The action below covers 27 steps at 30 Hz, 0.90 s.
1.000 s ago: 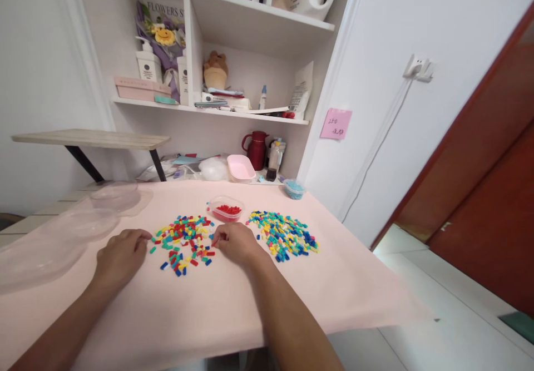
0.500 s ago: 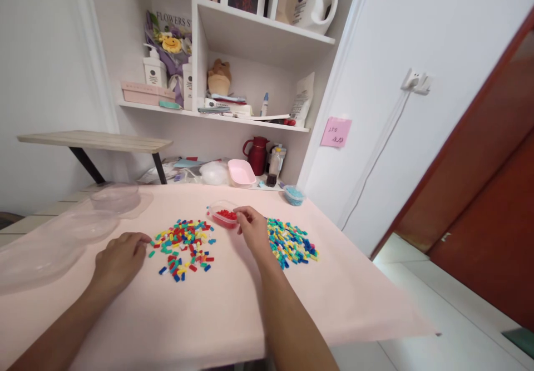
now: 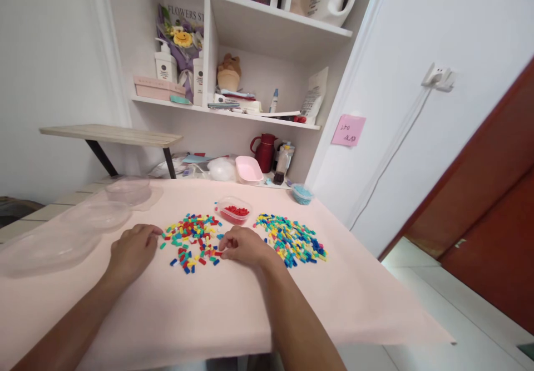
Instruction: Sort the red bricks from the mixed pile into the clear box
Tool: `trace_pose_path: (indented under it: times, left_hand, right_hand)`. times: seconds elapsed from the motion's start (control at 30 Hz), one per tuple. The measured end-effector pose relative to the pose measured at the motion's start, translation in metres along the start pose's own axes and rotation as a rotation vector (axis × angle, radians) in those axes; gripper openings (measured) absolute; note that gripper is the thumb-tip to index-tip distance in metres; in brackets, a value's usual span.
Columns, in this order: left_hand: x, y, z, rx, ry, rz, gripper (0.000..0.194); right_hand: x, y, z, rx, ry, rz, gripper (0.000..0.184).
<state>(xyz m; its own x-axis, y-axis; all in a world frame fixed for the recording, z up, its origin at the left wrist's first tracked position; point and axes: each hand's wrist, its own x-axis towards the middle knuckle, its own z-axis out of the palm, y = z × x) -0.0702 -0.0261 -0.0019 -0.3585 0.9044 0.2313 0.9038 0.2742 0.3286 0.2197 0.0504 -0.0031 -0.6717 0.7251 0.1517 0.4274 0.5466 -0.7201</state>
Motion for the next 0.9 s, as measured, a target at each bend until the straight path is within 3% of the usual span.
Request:
trace_pose_path:
  times: [0.2, 0.47, 0.57, 0.73, 0.8, 0.9]
  left_hand:
    - [-0.001, 0.001, -0.001, -0.001, 0.0, 0.001, 0.036]
    - [0.0, 0.0, -0.001, 0.009, -0.009, 0.005, 0.039]
    - [0.001, 0.0, -0.001, 0.005, -0.006, 0.0, 0.038]
    - [0.001, 0.0, -0.001, -0.008, 0.004, -0.007, 0.034]
    - [0.002, 0.0, -0.001, -0.012, 0.005, -0.012, 0.034]
    - [0.002, 0.0, -0.002, -0.014, 0.005, -0.017, 0.034]
  right_hand:
    - [0.001, -0.002, 0.001, -0.046, -0.018, -0.046, 0.012]
    - [0.001, 0.002, -0.002, 0.012, 0.045, 0.03, 0.006]
    - [0.005, 0.0, -0.005, 0.15, 0.213, 0.035, 0.014]
    - [0.018, 0.007, -0.017, 0.227, 0.799, 0.119, 0.031]
    - [0.021, 0.014, -0.02, 0.205, 0.854, 0.142, 0.037]
    - [0.022, 0.021, -0.022, 0.261, 0.826, 0.134, 0.041]
